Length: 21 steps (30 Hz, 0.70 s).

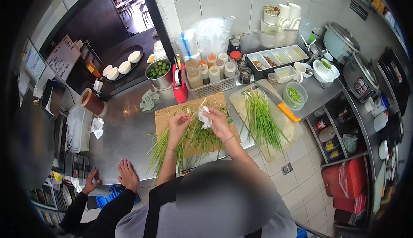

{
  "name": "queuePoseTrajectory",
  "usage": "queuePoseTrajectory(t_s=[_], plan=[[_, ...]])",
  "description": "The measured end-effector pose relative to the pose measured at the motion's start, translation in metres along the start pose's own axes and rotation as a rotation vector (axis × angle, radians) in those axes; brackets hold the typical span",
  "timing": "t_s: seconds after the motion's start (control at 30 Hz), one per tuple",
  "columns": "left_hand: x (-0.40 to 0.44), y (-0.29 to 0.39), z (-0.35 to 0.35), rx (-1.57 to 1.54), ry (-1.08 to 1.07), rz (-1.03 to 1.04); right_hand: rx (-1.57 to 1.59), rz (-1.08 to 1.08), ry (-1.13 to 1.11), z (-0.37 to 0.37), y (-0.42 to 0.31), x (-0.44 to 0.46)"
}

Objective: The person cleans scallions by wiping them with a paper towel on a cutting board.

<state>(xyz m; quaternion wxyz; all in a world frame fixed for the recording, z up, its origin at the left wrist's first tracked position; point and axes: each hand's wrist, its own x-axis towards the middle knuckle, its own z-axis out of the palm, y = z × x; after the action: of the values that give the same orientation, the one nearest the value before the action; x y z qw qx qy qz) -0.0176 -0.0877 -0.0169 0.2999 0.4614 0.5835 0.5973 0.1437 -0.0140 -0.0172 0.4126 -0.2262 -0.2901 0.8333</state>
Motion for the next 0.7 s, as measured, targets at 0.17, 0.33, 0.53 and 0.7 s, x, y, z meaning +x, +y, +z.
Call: queuePoseTrajectory(t_s=[0.17, 0.33, 0.53, 0.7], plan=[[-0.006, 0.006, 0.01, -0.099, -0.087, -0.064, -0.007, 0.016, 0.009, 0.004, 0.006, 0.0], [-0.008, 0.011, 0.014, -0.174, -0.122, -0.129, -0.108, -0.023, 0.053, 0.004, 0.003, 0.0], [0.011, -0.006, 0.015, -0.084, -0.079, -0.091, -0.205, -0.084, 0.093, 0.002, -0.013, -0.003], [0.015, -0.04, 0.039, -0.131, -0.186, -0.114, -0.298, -0.14, 0.083, 0.0, -0.016, 0.0]])
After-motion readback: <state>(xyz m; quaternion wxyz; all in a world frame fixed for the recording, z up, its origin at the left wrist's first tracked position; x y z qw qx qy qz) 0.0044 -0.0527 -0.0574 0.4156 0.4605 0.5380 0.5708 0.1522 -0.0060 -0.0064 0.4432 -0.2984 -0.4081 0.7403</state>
